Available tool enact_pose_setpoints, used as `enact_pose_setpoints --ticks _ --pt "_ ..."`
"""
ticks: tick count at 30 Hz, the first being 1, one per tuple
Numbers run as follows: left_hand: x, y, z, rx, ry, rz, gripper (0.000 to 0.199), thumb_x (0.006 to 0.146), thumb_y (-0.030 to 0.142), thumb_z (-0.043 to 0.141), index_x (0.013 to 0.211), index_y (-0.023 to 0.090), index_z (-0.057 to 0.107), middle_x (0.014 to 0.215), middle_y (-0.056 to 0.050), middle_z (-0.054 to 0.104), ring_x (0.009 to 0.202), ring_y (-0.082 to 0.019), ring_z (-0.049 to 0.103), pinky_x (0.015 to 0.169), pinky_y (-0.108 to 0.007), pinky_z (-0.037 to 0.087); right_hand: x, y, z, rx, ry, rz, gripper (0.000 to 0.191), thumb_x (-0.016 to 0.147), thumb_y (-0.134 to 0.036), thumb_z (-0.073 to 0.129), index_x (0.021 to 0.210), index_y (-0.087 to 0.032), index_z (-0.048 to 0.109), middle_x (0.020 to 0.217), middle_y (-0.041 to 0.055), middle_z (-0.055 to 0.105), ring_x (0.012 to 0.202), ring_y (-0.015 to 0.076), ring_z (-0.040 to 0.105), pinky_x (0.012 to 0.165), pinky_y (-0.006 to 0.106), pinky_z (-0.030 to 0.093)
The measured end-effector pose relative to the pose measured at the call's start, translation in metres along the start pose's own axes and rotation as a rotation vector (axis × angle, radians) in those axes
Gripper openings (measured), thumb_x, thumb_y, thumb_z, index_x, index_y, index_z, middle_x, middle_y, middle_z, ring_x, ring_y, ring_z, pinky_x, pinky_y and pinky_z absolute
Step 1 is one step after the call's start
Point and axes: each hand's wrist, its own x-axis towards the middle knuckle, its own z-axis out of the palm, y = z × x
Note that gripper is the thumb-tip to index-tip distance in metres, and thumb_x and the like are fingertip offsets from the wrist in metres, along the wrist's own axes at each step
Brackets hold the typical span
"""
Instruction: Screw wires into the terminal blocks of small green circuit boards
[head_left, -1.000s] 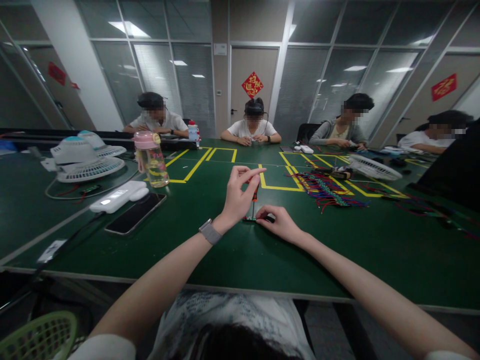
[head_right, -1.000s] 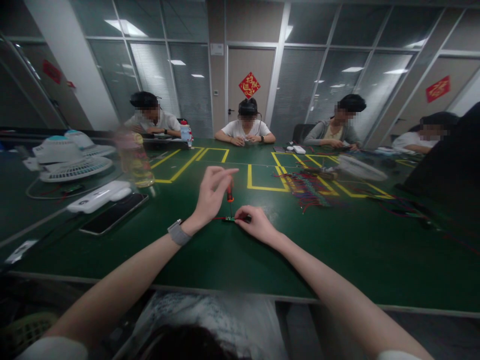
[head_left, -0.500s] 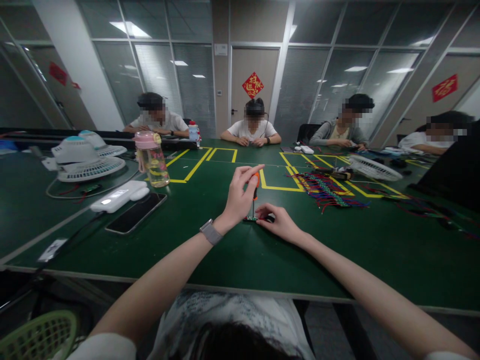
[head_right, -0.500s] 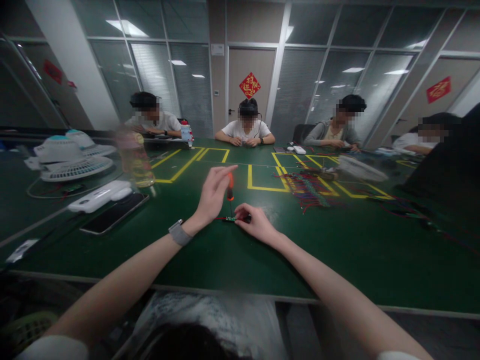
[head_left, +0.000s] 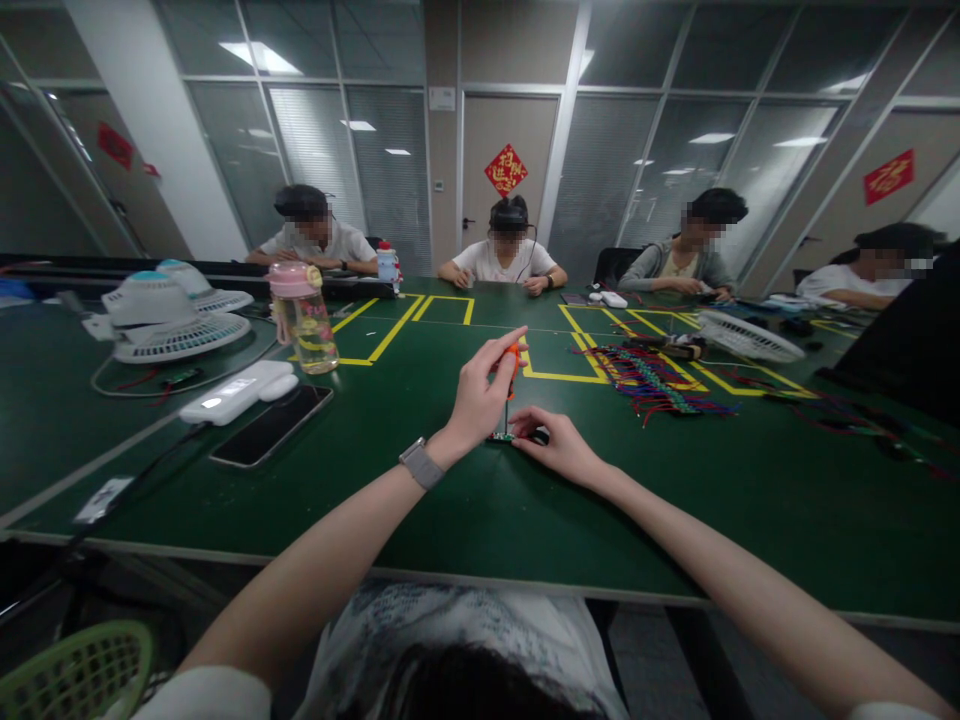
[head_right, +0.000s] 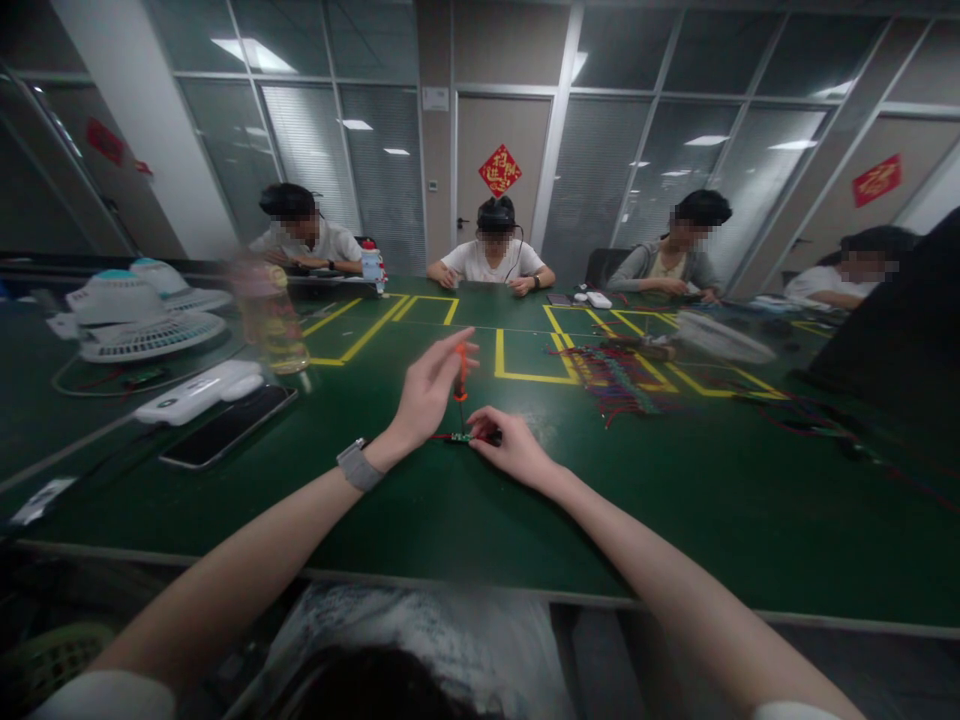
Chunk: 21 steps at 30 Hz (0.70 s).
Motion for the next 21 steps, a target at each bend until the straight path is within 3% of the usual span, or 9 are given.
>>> enact_pose_setpoints --ticks 6,12,14,18,21 --pt "-0.0006 -0.0004 -0.0004 0.107 0.043 0.044 0.024 0.088 0.028 0.057 0.11 0.023 0.065 0.096 -0.004 0.058 0.086 -0.013 0.058 0.078 -0.024 0.05 -0.0001 0.0036 0.0005 -0.022 -0.003 -0.01 0.019 0.079 -0.017 0.063 0.098 -0.018 0.06 0.08 0.0023 0.067 0.074 0.0146 0.064 0.073 0.03 0.053" --pt "-0.0004 -0.0005 -0.0007 0.035 0.002 0.024 0.032 0.095 0.025 0.041 0.123 0.024 0.057 0.109 -0.006 0.06 0.092 -0.014 0.06 0.083 -0.028 0.05 -0.0001 0.0022 -0.0004 -0.011 -0.008 -0.007 0.019 0.078 -0.018 0.063 0.097 -0.018 0.06 0.082 0.0028 0.067 0.074 0.0144 0.064 0.073 0.029 0.054" --pt "-0.0002 -0.0008 0.0 0.0 0.005 0.016 0.032 0.095 0.025 0.043 0.124 0.023 0.056 0.107 -0.006 0.062 0.091 -0.014 0.061 0.083 -0.028 0.05 0.0 0.0013 -0.0008 -0.009 -0.011 -0.004 0.018 0.078 -0.018 0.064 0.096 -0.018 0.06 0.082 0.0027 0.067 0.074 0.0146 0.064 0.073 0.03 0.054" --pt "-0.0002 0.0007 -0.0003 0.102 0.05 0.044 0.024 0.088 0.026 0.057 0.11 0.022 0.064 0.098 -0.004 0.06 0.088 -0.014 0.059 0.08 -0.026 0.05 0.0003 0.0 -0.001 -0.023 -0.006 -0.003 0.017 0.077 -0.017 0.064 0.094 -0.018 0.061 0.08 0.003 0.067 0.074 0.0153 0.064 0.073 0.031 0.053" --pt "-0.0001 0.0025 -0.0015 0.164 0.075 0.048 0.021 0.088 0.028 0.056 0.105 0.023 0.067 0.098 -0.004 0.055 0.089 -0.014 0.057 0.08 -0.026 0.049 0.0003 -0.0004 -0.0007 -0.026 0.004 -0.005 0.017 0.076 -0.017 0.064 0.093 -0.018 0.061 0.079 0.0028 0.067 0.072 0.015 0.064 0.072 0.03 0.053"
